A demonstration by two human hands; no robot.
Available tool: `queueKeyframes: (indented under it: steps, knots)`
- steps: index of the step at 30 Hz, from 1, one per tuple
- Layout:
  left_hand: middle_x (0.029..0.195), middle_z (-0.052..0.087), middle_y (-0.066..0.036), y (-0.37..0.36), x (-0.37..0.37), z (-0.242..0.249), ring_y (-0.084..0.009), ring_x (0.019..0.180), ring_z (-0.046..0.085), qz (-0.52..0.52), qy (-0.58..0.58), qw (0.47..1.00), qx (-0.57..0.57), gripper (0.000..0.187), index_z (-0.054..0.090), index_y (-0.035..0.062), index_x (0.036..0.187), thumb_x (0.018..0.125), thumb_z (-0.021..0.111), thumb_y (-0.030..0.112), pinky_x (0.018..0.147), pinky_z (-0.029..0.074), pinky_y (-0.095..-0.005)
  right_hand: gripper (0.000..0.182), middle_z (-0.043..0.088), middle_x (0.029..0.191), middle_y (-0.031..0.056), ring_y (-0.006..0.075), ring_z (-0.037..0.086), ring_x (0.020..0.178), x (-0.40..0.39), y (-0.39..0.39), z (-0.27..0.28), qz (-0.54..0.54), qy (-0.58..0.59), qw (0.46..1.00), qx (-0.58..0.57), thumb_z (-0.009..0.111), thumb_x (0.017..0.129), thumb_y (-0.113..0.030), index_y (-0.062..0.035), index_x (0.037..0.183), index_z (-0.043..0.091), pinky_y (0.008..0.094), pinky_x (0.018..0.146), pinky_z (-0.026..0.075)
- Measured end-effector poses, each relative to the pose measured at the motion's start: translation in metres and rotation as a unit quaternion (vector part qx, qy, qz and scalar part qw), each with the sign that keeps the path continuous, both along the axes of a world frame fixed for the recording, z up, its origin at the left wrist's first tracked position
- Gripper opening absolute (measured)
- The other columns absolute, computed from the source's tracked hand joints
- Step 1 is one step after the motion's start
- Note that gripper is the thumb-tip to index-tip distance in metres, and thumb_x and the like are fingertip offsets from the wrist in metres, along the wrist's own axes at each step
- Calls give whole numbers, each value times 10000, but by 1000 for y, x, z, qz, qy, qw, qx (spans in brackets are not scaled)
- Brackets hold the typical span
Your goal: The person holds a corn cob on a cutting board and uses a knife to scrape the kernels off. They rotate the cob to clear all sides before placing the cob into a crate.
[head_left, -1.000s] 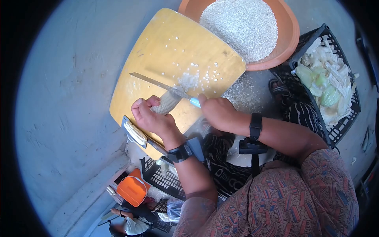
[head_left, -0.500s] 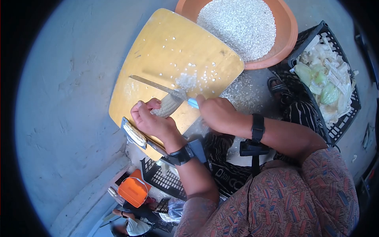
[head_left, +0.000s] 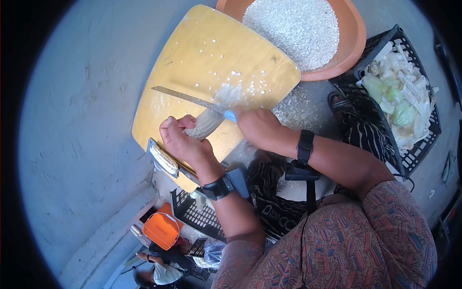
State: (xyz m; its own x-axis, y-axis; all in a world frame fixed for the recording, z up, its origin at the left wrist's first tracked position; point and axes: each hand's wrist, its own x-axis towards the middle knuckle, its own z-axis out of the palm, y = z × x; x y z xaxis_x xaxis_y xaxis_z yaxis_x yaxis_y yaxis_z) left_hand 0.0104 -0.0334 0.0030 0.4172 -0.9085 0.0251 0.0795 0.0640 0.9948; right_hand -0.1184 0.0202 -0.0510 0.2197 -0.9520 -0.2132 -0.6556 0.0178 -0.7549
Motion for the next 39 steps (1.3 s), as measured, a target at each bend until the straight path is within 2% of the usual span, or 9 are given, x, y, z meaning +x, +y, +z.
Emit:
queueKeyframes:
  steps: [10,17,20,22,26,29,31,37,39]
  knots:
    - [522,449,-72,1,1,2,-180,530,478,17,33,999,8,66,426,52,801,842,462,88,594,430,-322,172,606,722,210,363,623,709,-10,16,16,10,6,998,57,479,785,-67,33,924,491,435,606,486]
    - [521,450,-64,5,-13,3,-173,518,477,-34,-13,999,-13,86,422,57,789,847,473,95,584,431,-321,181,603,761,235,394,608,750,2,-3,-12,-35,-28,997,67,458,795,-60,35,945,488,456,647,476]
    - [535,442,-59,3,-4,4,-173,538,481,7,-1,1000,-8,107,417,57,796,854,484,117,597,426,-318,179,603,765,236,391,606,748,2,-3,-11,-43,-56,993,95,463,807,-71,34,949,491,457,657,473]
    - [558,433,-57,1,5,4,-173,580,490,52,87,995,-4,113,412,59,809,857,485,132,629,425,-313,179,602,764,235,389,605,747,1,-4,-6,-50,-70,991,103,466,815,-79,34,951,493,457,660,472]
    - [615,445,-60,4,9,2,-175,631,496,78,85,993,1,111,416,56,829,858,478,143,665,422,-305,191,594,725,234,399,596,713,1,1,5,-48,-63,992,95,487,830,-114,35,950,491,466,646,465]
    - [701,488,-73,5,7,0,-178,671,505,48,63,996,-35,94,421,50,858,847,490,113,701,431,-298,195,585,691,232,405,591,683,-3,6,18,-34,-59,994,90,504,829,-129,34,935,481,472,620,461]
    - [772,508,-83,5,6,-2,-184,746,535,11,-7,999,-45,94,420,44,911,858,488,82,750,436,-299,199,582,676,229,408,588,668,-6,11,24,-31,-67,993,93,513,827,-134,33,927,473,474,606,459]
    - [895,585,-148,4,-3,3,-207,843,593,38,-123,991,-47,122,414,29,1009,895,446,58,775,478,-324,230,573,631,217,410,585,623,-19,28,38,3,-63,995,75,527,822,-138,41,919,420,471,565,460]
    - [891,596,-157,6,-11,8,-199,814,592,46,-142,988,-42,135,418,27,1027,899,439,64,758,477,-314,244,570,608,214,404,586,604,-24,35,42,26,-58,995,76,533,818,-141,47,913,410,467,563,464]
